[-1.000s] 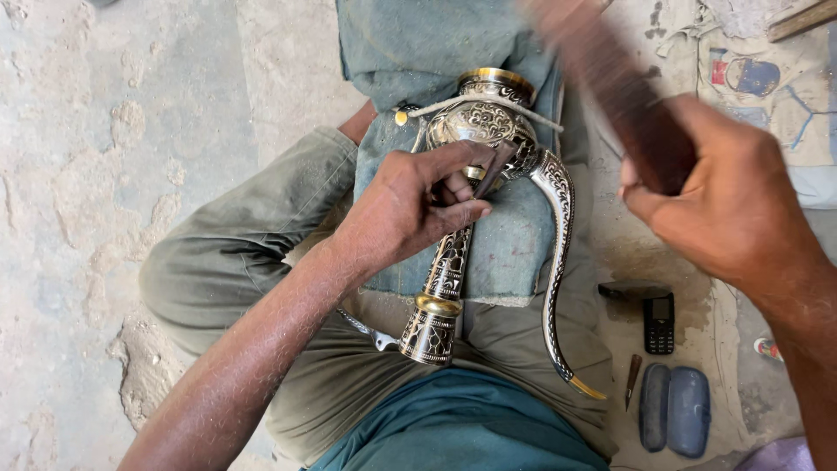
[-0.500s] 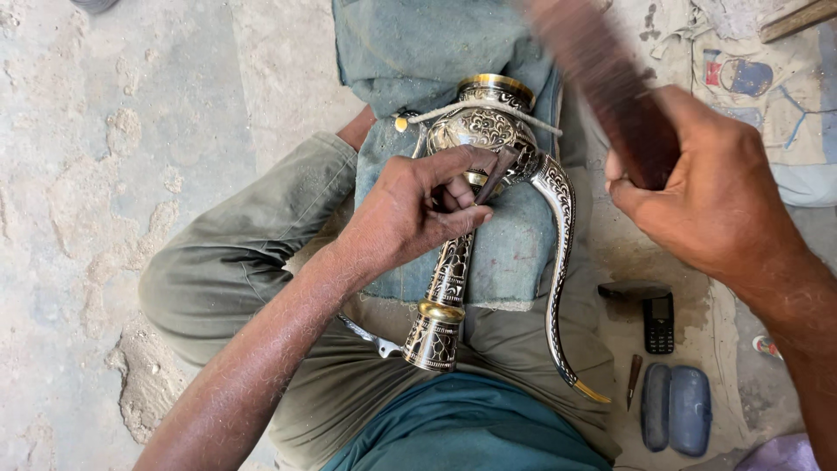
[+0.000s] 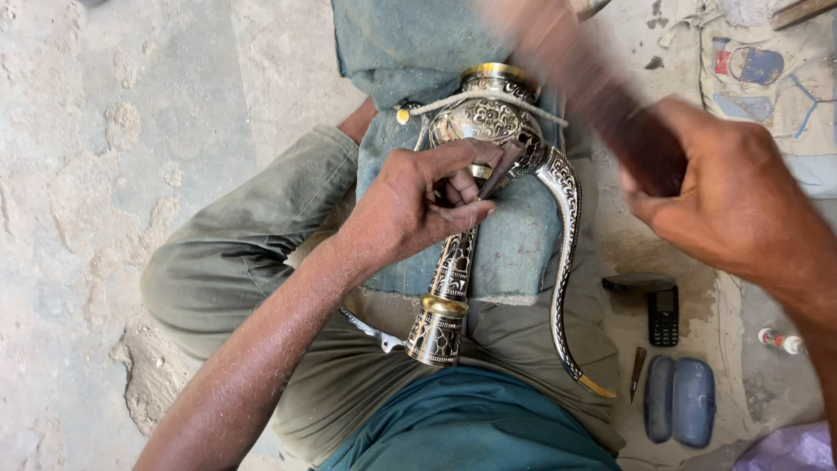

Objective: The person sits on the floor and uses a hammer and chisel to engrave intricate patterns onto a silver-colored metal vessel with a curved handle. They repeatedly strike the chisel to create decorative designs on the body and handle of the object.

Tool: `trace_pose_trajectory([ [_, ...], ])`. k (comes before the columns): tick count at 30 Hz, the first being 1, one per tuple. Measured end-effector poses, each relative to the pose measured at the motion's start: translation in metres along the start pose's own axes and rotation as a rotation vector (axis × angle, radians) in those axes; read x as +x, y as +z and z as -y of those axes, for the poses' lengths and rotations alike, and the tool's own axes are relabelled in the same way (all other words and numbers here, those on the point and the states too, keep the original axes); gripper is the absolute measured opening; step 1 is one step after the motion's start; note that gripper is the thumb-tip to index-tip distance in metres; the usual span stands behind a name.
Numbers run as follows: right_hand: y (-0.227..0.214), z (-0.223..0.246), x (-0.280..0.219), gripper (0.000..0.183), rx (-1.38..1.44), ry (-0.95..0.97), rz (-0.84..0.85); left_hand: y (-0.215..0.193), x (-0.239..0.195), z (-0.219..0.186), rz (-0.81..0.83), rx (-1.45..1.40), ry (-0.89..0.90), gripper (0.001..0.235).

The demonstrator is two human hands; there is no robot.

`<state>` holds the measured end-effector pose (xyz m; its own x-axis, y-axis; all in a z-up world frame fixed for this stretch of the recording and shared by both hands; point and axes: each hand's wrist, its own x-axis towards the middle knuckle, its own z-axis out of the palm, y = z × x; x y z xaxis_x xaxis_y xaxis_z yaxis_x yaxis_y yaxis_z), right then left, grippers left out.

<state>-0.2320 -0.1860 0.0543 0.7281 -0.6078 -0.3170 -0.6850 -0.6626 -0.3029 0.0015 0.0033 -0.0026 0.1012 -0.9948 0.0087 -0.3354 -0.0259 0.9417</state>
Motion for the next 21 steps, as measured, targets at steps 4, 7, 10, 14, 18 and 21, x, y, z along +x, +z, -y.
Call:
trace_pose_trajectory([
  [4,0.0,-0.005,-0.004,0.026,-0.046,0.0,-0.003,0.001,0.003,0.001,-0.011,-0.024,0.052,0.056],
  [7,-0.001,-0.002,-0.003,0.023,0.032,0.014,0.004,0.001,0.0,0.003,-0.019,-0.027,0.026,0.057],
  [10,-0.01,0.001,-0.007,0.026,-0.202,-0.049,0.009,0.001,0.002,0.002,-0.017,-0.027,0.028,0.055],
  [14,-0.016,0.013,-0.022,0.039,-0.189,-0.106,-0.015,0.002,-0.001,-0.004,-0.023,0.043,0.044,0.051],
  [18,-0.011,0.013,-0.04,0.036,0.465,-0.195,-0.258,0.002,0.007,-0.012,-0.001,0.049,0.063,0.049],
  [21,-0.002,0.0,-0.041,0.035,0.809,-0.015,-0.243,0.003,0.012,-0.018,0.024,0.136,-0.017,0.036],
])
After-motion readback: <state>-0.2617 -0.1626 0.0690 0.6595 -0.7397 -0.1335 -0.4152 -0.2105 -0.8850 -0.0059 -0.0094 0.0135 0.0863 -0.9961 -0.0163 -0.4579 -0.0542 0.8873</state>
